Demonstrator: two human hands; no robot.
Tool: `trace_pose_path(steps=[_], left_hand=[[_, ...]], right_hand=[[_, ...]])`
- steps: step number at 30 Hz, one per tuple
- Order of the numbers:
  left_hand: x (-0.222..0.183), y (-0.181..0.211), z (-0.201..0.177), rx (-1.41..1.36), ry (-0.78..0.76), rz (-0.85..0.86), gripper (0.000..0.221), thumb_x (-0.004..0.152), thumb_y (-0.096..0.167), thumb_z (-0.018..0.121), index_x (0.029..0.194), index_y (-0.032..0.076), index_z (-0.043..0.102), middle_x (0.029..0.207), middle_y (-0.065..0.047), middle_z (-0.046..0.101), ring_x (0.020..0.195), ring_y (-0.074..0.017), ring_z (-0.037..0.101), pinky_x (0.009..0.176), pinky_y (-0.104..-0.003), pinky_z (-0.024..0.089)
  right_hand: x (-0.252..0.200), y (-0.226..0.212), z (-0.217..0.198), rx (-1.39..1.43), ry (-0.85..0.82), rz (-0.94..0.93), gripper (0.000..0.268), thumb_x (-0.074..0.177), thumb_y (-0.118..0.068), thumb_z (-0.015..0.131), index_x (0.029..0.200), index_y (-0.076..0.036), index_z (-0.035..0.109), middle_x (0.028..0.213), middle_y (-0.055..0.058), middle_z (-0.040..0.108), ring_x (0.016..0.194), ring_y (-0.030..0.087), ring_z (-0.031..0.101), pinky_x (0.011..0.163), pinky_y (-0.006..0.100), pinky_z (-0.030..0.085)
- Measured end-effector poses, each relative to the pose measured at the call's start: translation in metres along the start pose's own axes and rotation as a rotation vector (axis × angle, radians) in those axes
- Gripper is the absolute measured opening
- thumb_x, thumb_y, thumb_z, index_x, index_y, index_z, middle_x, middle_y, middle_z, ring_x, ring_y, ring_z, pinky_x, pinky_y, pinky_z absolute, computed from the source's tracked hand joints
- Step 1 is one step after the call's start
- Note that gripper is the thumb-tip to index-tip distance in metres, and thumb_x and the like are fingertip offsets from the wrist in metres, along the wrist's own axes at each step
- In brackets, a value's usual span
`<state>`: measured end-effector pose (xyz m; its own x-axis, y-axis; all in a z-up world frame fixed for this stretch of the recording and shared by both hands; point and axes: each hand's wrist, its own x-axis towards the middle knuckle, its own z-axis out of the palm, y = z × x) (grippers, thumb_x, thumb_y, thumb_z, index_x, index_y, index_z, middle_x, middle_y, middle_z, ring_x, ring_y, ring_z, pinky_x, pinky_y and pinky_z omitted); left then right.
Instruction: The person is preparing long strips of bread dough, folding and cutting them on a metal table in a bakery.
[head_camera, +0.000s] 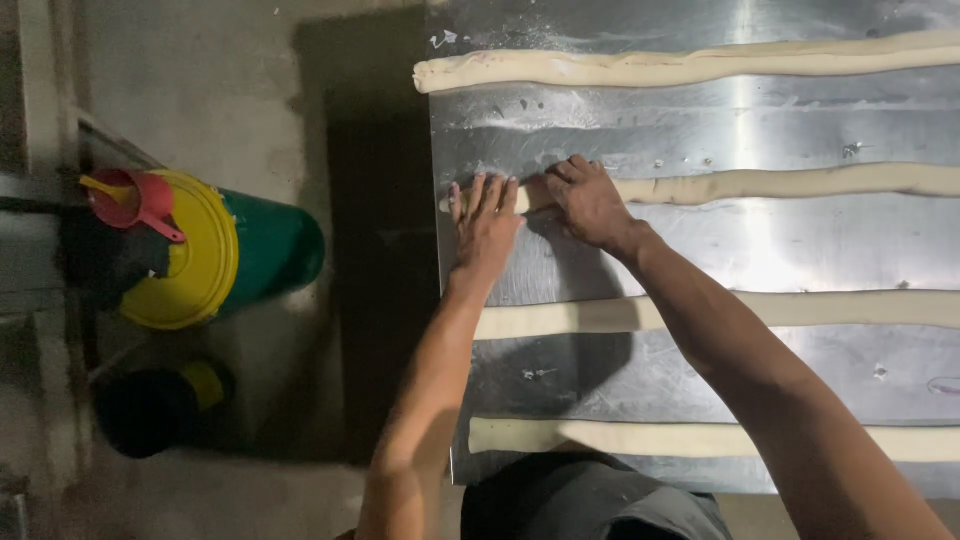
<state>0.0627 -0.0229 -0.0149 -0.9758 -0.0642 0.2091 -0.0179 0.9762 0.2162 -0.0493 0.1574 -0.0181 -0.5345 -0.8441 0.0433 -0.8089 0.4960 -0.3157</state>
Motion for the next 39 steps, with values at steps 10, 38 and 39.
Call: trace_pose_path(steps=[10,38,39], left_hand=[[0.019,-0.008,0.008,-0.150,-0.055,0.193,0.051,0.078,0.026,0.083,0.124,0.010,0.070,0.119,-0.004,0.067,0.115,-0.0258,0.058,0.096,-0.049,0.043],[0.070,0.256,0.043,-0.145,-0.078,0.232,0.055,0.087,0.028,0.076,0.135,0.004,0.062,0.138,-0.016,0.057,0.137,-0.0371,0.046,0.110,-0.058,0.036],[0.052,0.242,0.038,-0.114,-0.074,0.198,0.055,0.087,0.028,0.076,0.135,0.004,0.062,0.138,-0.016,0.057,0.137,-0.0371,0.046,0.110,-0.058,0.036]], right_hand=[[-0.061,0.048,-0.033,-0.039,0.138,-0.070,0.062,0.080,-0.024,0.078,0.138,-0.008,0.063,0.124,0.011,0.064,0.114,0.032,0.058,0.100,0.047,0.048],[-0.295,0.257,-0.124,-0.145,0.233,0.162,0.054,0.090,-0.032,0.075,0.137,-0.010,0.062,0.129,0.011,0.064,0.115,0.033,0.055,0.102,0.045,0.045],[-0.287,0.248,-0.122,-0.122,0.240,0.122,0.054,0.090,-0.032,0.075,0.137,-0.010,0.062,0.129,0.011,0.064,0.115,0.033,0.055,0.102,0.045,0.045]])
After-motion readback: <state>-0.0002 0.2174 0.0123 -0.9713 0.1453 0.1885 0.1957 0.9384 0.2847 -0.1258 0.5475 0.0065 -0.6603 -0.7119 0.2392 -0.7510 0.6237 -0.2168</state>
